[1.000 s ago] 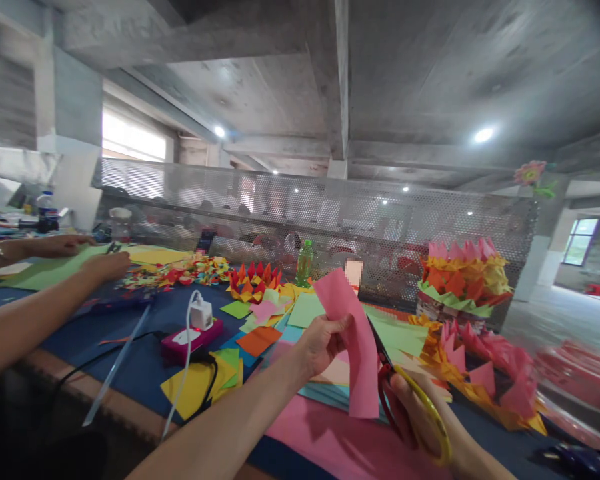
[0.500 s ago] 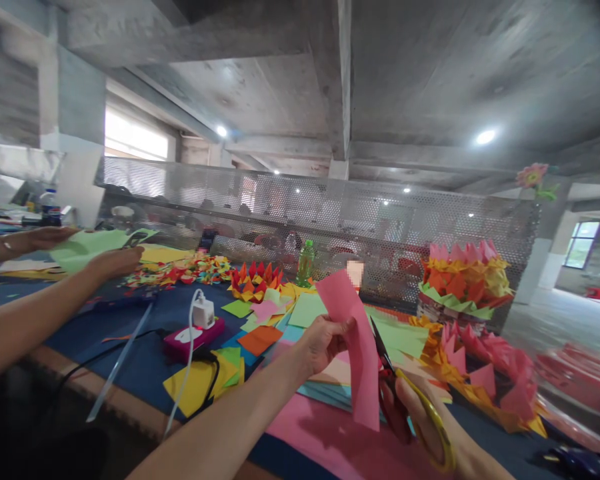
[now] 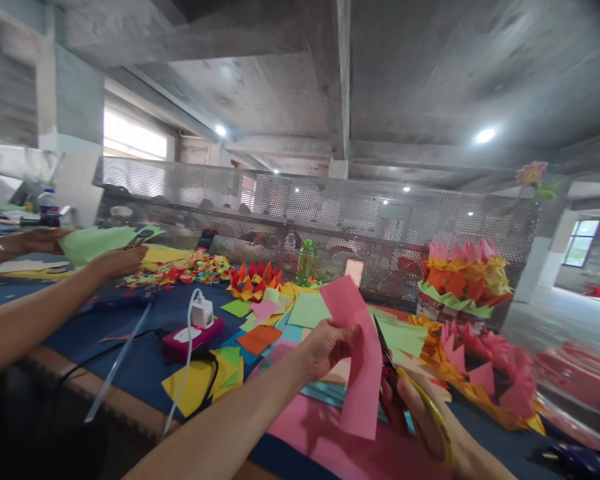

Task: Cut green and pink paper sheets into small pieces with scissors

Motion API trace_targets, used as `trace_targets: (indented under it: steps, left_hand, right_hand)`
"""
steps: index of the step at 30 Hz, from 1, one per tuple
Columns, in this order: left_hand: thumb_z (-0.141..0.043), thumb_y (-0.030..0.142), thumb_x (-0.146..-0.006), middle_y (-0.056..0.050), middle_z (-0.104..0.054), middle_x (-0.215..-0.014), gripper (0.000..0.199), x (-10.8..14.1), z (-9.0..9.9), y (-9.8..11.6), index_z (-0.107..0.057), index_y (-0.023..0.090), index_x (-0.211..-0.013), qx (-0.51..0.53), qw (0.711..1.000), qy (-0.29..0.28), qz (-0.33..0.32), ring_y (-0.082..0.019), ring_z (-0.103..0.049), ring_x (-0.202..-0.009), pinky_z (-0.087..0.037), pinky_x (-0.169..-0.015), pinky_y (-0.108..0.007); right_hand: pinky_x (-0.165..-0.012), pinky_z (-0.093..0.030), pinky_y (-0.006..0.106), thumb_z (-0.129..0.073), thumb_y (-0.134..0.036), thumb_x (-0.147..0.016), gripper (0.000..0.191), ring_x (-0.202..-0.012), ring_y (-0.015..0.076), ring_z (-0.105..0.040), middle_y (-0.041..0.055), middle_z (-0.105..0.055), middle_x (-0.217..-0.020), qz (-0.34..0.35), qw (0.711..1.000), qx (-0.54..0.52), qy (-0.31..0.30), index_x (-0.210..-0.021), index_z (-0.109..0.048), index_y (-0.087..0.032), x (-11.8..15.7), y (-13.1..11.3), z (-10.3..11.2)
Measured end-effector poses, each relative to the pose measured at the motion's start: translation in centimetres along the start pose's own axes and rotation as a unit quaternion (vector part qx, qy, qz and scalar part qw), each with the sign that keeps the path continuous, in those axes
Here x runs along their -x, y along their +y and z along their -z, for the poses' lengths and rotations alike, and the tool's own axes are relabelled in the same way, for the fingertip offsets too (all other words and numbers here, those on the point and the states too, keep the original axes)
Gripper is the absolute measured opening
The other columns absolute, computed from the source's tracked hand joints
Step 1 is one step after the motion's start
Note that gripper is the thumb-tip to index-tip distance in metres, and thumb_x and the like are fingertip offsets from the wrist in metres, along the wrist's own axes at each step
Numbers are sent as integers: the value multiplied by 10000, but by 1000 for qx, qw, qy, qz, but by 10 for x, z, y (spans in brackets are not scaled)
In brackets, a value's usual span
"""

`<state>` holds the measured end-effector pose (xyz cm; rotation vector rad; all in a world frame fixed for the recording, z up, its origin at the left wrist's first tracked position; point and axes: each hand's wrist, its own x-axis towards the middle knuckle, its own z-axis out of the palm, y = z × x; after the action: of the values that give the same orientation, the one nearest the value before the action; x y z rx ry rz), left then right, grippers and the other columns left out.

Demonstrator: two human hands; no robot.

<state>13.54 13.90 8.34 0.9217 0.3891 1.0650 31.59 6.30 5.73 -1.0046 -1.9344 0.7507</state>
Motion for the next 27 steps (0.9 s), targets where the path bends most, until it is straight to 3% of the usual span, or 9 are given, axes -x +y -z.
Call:
trace_targets:
  steps: [7,13,22,27]
  left_hand:
    - [-854,222,-557,-51,-674,-666,284,-2,3,-1,-700,59,-732,15,1000,-7,0,-113,-592,-582,-469,-613,-248]
    - [-863,216,-531,-49,-675,-656,288,-2,1,1,-696,64,-708,28,1000,-7,-5,-119,-592,-577,-481,-611,-256]
    - [-862,215,-528,-40,-652,-629,275,-2,1,2,-688,63,-678,18,1000,-3,-9,-103,-563,-554,-460,-589,-245]
    - [-873,221,-493,-35,-629,-601,288,-1,0,1,-679,65,-637,0,1000,2,-8,-108,-550,-552,-448,-595,-257]
  right_hand:
    - [-538,-338,271,-273,-576,-944,584,-466,129,-457,-14,-454,-431,42,998,40,29,-519,-434,-208,0,-6,-2]
    - [-416,-254,246,-314,-613,-918,623,-351,96,-385,-24,-396,-341,1,998,28,49,-448,-392,-211,0,-2,-4]
    - [-370,-225,224,-330,-669,-883,558,-338,87,-362,-46,-409,-386,-30,998,5,47,-574,-426,-214,1,-4,-6]
    - [-429,-295,245,-305,-665,-891,541,-404,110,-398,-36,-447,-446,-8,1000,6,17,-635,-452,-211,0,-15,-3]
